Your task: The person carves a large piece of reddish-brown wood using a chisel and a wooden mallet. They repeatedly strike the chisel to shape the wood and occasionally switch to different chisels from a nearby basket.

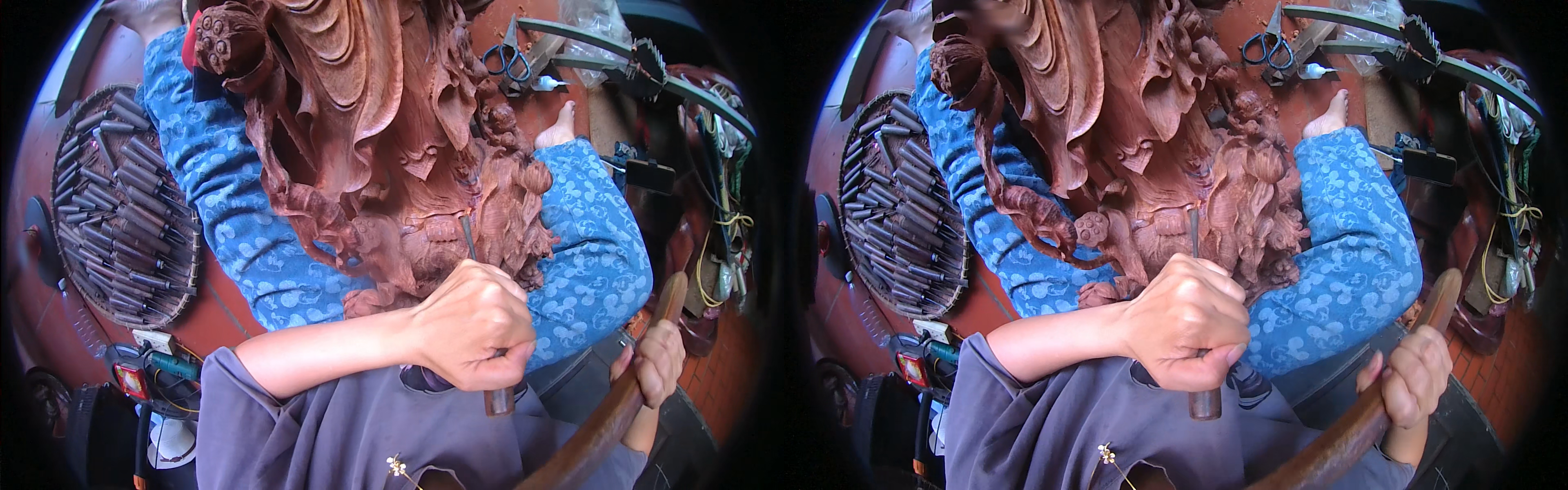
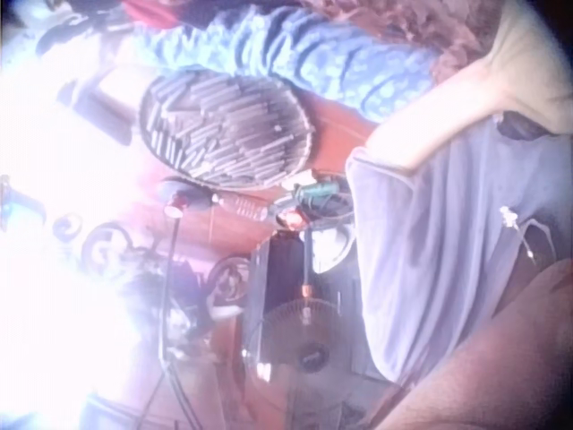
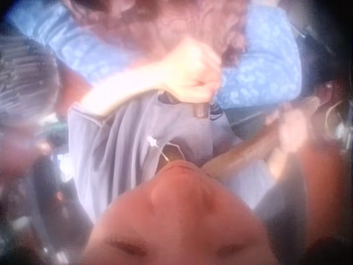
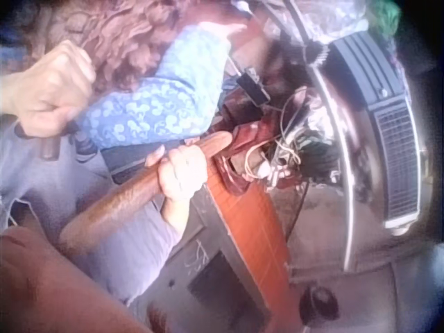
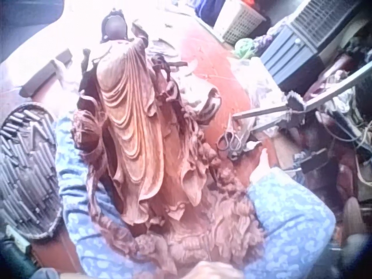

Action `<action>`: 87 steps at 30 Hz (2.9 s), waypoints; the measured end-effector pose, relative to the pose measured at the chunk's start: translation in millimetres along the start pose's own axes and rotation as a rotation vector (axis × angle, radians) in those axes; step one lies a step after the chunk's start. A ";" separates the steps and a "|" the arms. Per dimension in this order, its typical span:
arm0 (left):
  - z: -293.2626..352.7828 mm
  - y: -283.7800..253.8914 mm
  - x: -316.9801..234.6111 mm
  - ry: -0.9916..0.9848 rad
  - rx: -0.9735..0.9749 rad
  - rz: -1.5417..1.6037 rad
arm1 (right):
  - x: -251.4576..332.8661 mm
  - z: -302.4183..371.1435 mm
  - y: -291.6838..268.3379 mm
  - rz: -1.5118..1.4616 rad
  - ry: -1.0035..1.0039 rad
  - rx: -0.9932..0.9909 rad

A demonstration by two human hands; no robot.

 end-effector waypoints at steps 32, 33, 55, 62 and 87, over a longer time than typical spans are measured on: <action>-0.8 4.2 0.9 -0.069 0.039 -0.063 | -13.8 1.9 31.4 0.056 0.147 0.087; 0.0 5.0 1.3 -0.057 0.025 -0.068 | -12.9 2.4 31.8 0.089 0.141 0.076; 8.3 2.1 -19.8 -0.003 0.145 0.035 | 3.6 9.5 33.2 0.124 0.123 0.048; 10.4 -4.1 -11.1 0.013 0.110 0.029 | 5.9 8.5 35.6 0.118 0.126 0.059; 23.8 63.8 -39.4 0.105 -0.053 0.012 | -12.4 50.3 9.2 0.116 -0.031 -0.028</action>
Point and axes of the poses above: each hand's wrist, its own z-axis away from the middle knuckle, its own y-axis out of the palm, x = y × z, the point moved 4 cm from there along -z, towards the middle knuckle, and after that the axes turned 12 degrees about y, right-handed, at the moved point
